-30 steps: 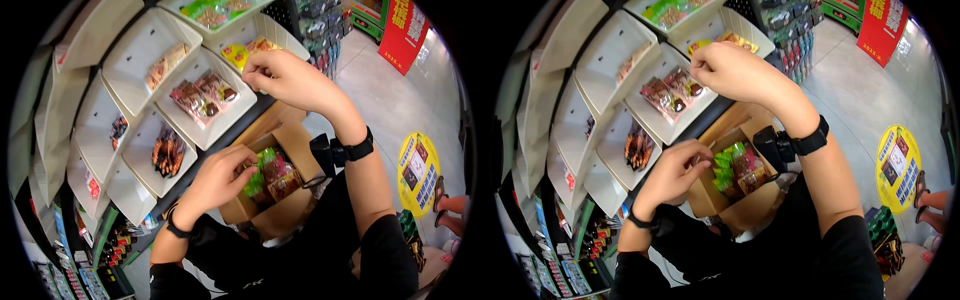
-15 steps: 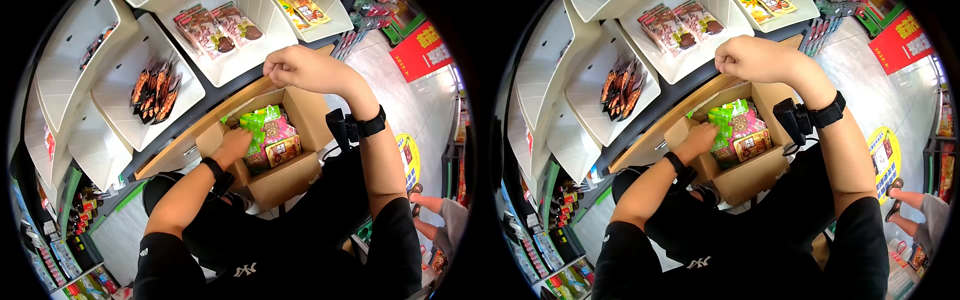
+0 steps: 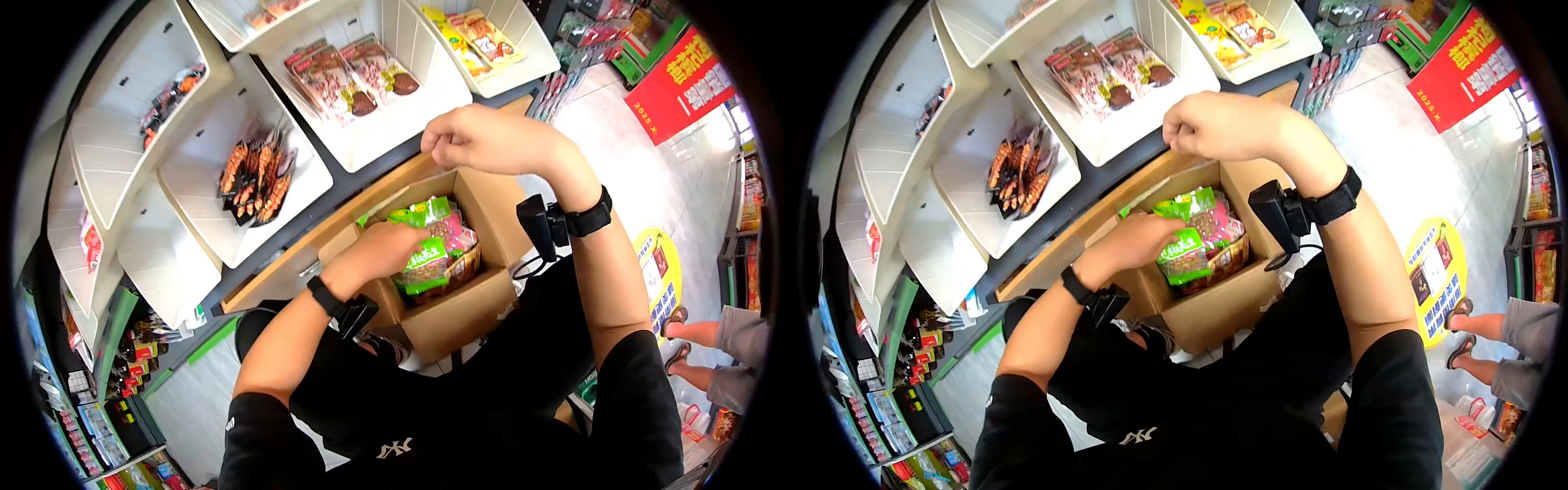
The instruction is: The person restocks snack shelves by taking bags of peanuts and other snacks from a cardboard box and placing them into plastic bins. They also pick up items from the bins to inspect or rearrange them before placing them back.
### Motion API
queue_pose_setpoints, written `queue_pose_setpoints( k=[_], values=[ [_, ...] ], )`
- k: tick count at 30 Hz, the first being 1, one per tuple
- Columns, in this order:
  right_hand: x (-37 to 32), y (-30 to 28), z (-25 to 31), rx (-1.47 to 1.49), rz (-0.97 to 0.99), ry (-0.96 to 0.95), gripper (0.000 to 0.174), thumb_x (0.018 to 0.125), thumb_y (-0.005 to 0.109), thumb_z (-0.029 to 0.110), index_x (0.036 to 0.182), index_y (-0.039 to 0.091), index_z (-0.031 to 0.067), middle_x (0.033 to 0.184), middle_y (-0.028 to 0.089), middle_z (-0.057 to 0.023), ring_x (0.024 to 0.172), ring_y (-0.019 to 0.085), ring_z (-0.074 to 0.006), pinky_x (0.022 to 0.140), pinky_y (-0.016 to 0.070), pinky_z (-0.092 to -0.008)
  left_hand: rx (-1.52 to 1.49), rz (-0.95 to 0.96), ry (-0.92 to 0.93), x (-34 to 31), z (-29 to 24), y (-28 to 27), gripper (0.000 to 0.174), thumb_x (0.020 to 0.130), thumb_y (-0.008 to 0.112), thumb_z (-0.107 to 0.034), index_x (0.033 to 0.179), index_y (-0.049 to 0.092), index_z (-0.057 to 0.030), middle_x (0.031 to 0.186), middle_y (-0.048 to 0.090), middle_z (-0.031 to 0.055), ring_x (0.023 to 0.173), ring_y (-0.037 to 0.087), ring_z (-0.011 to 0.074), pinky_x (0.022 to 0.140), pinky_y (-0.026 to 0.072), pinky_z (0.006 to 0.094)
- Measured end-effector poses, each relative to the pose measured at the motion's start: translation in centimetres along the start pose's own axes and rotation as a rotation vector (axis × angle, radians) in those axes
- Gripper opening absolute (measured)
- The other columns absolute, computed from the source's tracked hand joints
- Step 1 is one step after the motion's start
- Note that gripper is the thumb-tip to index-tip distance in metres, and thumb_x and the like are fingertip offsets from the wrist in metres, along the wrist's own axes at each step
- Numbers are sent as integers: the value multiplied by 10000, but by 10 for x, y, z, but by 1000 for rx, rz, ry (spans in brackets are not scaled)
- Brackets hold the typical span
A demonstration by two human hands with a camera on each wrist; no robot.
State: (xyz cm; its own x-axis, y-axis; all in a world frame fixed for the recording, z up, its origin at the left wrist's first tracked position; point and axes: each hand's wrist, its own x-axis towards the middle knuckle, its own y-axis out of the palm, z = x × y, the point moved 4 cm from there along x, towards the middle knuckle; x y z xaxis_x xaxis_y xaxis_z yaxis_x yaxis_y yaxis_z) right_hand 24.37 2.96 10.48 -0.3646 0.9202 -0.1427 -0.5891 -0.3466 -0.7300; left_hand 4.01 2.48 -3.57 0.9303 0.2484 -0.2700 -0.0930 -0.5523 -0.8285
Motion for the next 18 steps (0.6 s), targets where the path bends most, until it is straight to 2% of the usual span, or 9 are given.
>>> queue_pose_setpoints(
  k=[2, 5, 7, 8, 9, 11, 13, 16, 18],
  values=[
    [-2, 0, 0, 26, 10, -55, 294, 1011, 605, 219, 1129, 686, -38, 986, 744, -134, 988, 702, -190, 895, 544, -335, -76, -113, -25, -12, -17, -34, 187, 952, 632, -129, 1123, 644, -55, 944, 681, 242, 897, 652, 445, 754, 500, 541],
    [-10, 1, 7, 252, 201, -38, 384, 1009, 669, 261, 1245, 630, -39, 1093, 736, -123, 1039, 681, -165, 935, 544, -324, -308, -340, 2, -34, -43, -91, 162, 975, 614, -140, 1104, 636, -45, 885, 665, 248, 873, 616, 489, 748, 488, 549],
    [-15, 10, 13, 396, 416, -144, 499, 992, 715, 278, 1342, 558, -40, 1207, 709, -128, 1087, 664, -157, 966, 544, -317, -422, -408, -49, -37, -49, -120, 147, 994, 650, -141, 1048, 645, -4, 794, 654, 128, 746, 605, 250, 699, 487, 389],
    [-16, 13, 18, 426, 473, -189, 456, 988, 719, 283, 1287, 599, -40, 1147, 731, -116, 1031, 699, -156, 910, 570, -312, -510, -384, -122, -39, -49, -128, 146, 1001, 668, -132, 1016, 654, 13, 791, 664, 36, 735, 565, 101, 699, 478, 307],
    [-18, 12, 12, 382, 478, -33, 424, 987, 718, 278, 1245, 620, -44, 1105, 742, -112, 987, 721, -163, 865, 587, -309, -578, -447, -81, -38, -52, -135, 182, 1003, 690, -149, 932, 653, 15, 759, 588, -66, 758, 461, 5, 657, 437, 261],
    [-18, 7, 1, 393, 426, 163, 329, 986, 713, 258, 1105, 683, -47, 990, 765, -103, 879, 763, -185, 744, 622, -305, -579, -465, -93, -34, -43, -136, 211, 1008, 686, -159, 895, 643, 15, 732, 550, -74, 730, 445, 8, 636, 418, 258],
    [-21, 1, -8, 344, 447, 194, 314, 987, 710, 258, 1078, 695, -42, 990, 767, -106, 897, 763, -190, 738, 627, -305, -496, -519, -126, -38, -46, -146, 271, 1023, 665, -178, 835, 624, 13, 697, 480, -89, 688, 411, 11, 596, 381, 256],
    [-25, 8, -32, 347, 515, 217, 283, 989, 708, 252, 1051, 721, -23, 977, 770, -92, 907, 752, -165, 769, 614, -301, -451, -615, -176, -56, -43, -173, 295, 1019, 668, -206, 859, 598, 33, 673, 393, -9, 678, 366, 60, 586, 373, 305],
    [-15, 29, -58, 413, 626, 165, 276, 987, 712, 246, 1074, 727, -16, 978, 771, -80, 917, 742, -146, 792, 605, -297, -471, -646, -153, -66, -43, -190, 306, 1035, 645, -221, 856, 610, 24, 656, 422, -33, 665, 392, 46, 585, 388, 289]
  ],
)
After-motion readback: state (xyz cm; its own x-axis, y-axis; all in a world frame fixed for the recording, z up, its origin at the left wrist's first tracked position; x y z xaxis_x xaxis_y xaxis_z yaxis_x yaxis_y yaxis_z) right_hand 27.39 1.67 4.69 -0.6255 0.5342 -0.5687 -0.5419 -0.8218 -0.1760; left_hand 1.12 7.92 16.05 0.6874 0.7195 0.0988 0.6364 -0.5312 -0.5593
